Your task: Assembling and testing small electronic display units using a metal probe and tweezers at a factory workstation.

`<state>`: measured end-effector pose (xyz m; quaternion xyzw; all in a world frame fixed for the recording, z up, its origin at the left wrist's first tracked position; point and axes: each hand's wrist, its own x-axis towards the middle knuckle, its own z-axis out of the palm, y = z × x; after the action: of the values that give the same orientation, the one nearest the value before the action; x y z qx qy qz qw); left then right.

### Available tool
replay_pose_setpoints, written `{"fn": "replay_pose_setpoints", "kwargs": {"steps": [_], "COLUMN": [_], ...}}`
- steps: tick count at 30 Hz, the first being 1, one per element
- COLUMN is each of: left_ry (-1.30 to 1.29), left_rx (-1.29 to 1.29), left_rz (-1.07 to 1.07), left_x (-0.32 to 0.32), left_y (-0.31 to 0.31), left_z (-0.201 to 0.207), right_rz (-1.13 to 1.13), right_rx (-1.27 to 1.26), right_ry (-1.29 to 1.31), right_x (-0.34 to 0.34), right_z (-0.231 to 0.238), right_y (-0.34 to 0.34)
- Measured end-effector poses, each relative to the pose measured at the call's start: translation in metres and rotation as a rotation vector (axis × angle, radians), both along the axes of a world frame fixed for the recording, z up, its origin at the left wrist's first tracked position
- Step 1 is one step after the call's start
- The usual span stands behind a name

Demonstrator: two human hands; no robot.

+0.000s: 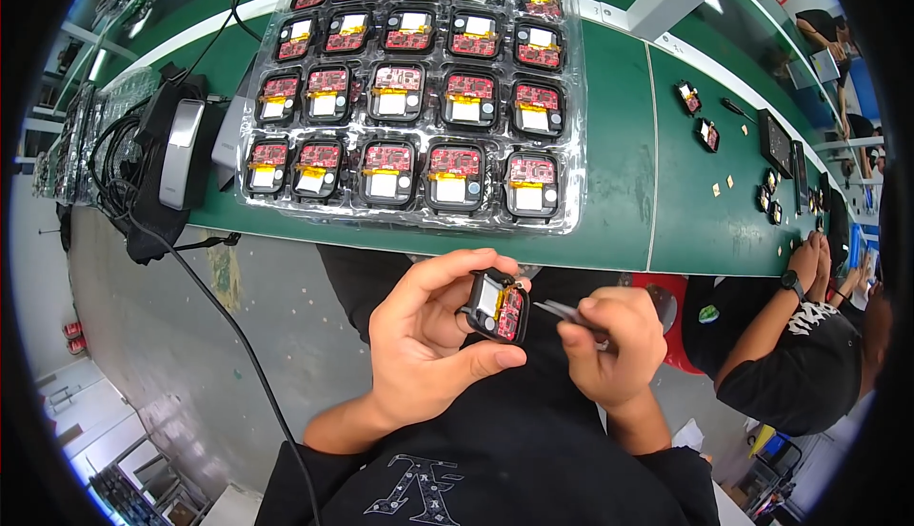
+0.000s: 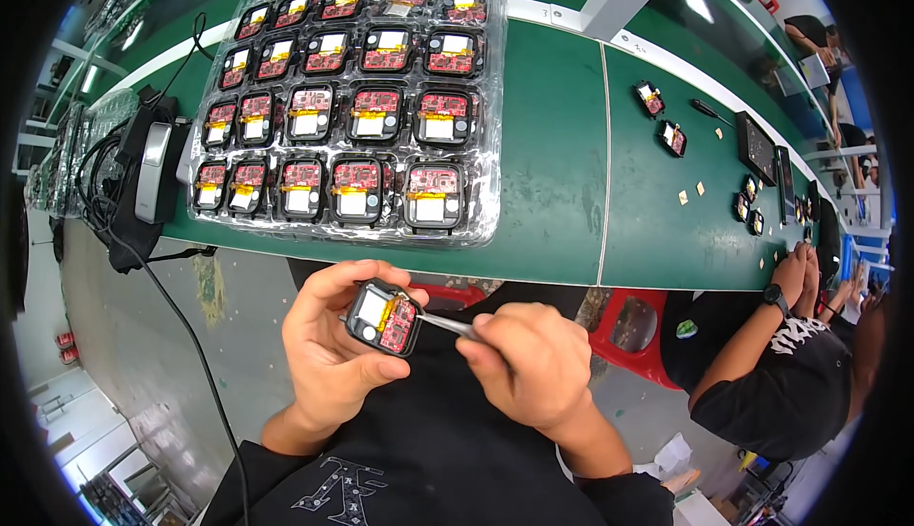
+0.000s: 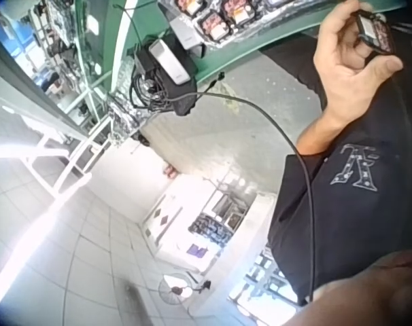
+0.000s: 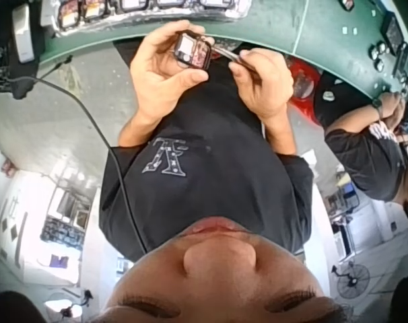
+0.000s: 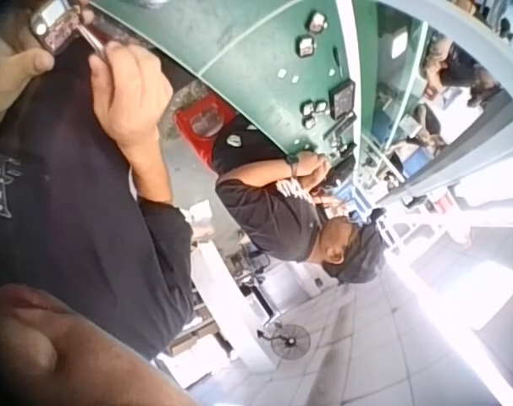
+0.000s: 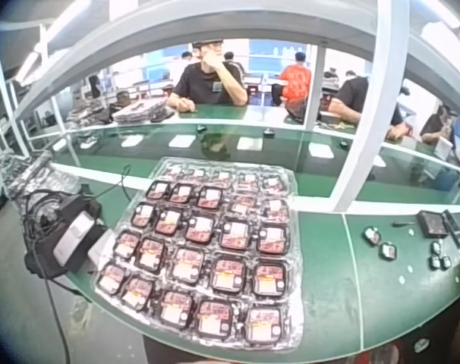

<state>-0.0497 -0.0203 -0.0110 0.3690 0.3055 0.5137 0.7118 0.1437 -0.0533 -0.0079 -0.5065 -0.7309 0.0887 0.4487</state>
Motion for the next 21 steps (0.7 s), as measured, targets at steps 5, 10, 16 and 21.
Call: {"fn": "replay_pose_setpoints", "kwargs": {"steps": [5, 10, 16, 21], "left_ry": [-0.065, -0.055, -0.047, -0.053], "left_rx": [0.148, 0.164, 0.136, 0.123], "left_rz": [-0.089, -0.086, -0.082, -0.086], "left_x": [-0.0031, -0.0017, -0.0018, -0.0018], "left_y": [0.0033, 0.0031, 0.0008, 0.0011], "left_z": [-0.0093, -0.0109, -0.0105, -0.0108], "right_rz": [-0.032, -0.03, -0.04, -0.041], "right_rx": [0.042, 0.082, 0.119, 0.118], "right_ry": [-0.155, -0.155, -0.199, -0.195], "right_x": [-0.0058, -0.0062, -0.0058, -0.0076], "right_z": [0.0038, 0.0037, 0.0041, 0.0057], "right_y": [-0.0008, 0.0019, 0.0034, 0.003]}}
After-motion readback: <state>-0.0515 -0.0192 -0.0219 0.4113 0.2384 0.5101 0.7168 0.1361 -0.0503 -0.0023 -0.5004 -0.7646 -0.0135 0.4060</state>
